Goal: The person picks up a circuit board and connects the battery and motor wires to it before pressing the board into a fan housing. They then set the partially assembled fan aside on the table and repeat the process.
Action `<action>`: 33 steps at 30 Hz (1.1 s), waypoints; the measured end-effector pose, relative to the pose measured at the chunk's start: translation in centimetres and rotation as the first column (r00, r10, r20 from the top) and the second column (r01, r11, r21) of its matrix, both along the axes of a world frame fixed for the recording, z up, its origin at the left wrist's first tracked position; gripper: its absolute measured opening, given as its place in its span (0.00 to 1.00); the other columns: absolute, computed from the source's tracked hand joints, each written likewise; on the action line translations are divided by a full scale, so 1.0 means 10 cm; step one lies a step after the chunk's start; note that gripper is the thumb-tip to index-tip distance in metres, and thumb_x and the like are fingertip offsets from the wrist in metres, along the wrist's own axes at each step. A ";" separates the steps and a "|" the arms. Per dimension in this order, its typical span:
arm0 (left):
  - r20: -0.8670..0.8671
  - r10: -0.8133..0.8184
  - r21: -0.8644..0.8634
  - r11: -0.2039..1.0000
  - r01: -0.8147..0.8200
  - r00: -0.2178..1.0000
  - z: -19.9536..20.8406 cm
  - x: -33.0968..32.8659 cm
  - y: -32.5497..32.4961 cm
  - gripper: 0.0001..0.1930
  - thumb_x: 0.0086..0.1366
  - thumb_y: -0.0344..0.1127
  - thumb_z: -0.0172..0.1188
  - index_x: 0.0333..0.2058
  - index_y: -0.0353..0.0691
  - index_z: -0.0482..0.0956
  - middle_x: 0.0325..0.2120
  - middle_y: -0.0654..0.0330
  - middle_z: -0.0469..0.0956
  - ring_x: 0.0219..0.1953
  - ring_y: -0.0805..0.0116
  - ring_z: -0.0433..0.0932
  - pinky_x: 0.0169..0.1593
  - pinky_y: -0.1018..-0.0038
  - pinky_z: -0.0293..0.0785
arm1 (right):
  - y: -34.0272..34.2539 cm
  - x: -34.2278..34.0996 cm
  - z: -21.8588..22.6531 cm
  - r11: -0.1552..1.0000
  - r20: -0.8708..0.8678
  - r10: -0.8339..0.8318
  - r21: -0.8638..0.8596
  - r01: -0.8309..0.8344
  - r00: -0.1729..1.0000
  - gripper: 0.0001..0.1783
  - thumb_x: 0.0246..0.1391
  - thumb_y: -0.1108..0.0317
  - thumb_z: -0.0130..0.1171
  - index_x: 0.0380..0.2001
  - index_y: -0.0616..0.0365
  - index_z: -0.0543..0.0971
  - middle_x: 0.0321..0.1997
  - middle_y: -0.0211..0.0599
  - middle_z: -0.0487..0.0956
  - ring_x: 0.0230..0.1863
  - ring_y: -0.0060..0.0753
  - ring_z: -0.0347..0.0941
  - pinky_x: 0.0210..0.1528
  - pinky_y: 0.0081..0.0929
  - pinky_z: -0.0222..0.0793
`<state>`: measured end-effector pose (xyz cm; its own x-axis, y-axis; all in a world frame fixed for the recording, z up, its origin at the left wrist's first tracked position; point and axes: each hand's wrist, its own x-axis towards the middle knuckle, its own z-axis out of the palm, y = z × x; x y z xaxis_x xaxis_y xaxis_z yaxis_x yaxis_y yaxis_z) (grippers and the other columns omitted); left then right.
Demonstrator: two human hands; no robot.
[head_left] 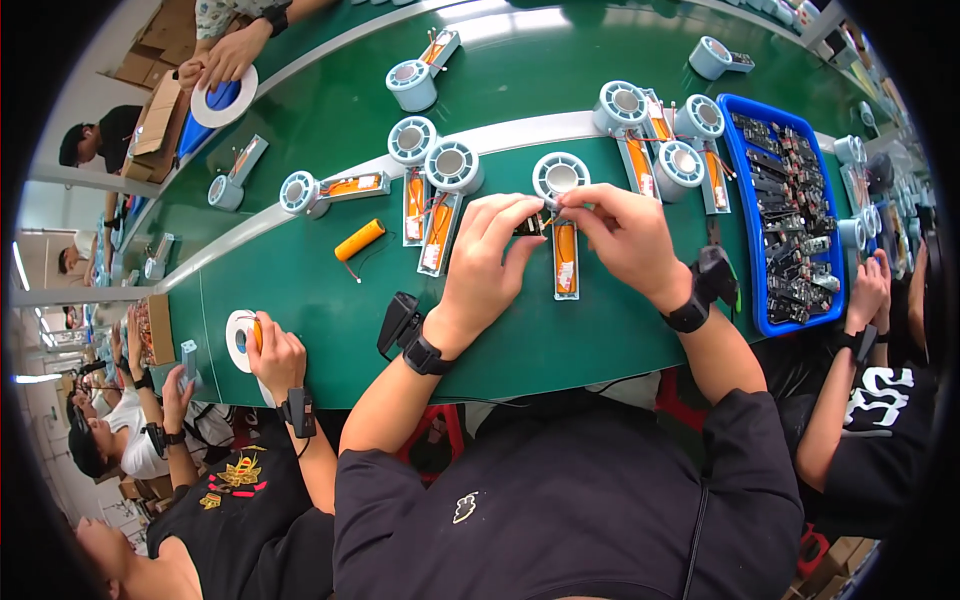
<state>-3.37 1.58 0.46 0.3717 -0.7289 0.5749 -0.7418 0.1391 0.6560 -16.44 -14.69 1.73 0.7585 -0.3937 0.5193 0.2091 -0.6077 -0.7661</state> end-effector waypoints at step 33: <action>0.001 -0.055 -0.085 0.995 0.055 0.998 0.01 -0.07 0.02 0.23 0.50 0.19 0.72 0.47 0.36 0.83 0.43 0.54 0.82 0.45 0.54 0.82 0.54 0.63 0.82 | -0.01 -0.05 0.07 0.967 -0.077 0.254 -0.014 -0.255 0.964 0.08 0.55 0.83 0.60 0.39 0.64 0.79 0.32 0.44 0.84 0.30 0.45 0.83 0.32 0.30 0.77</action>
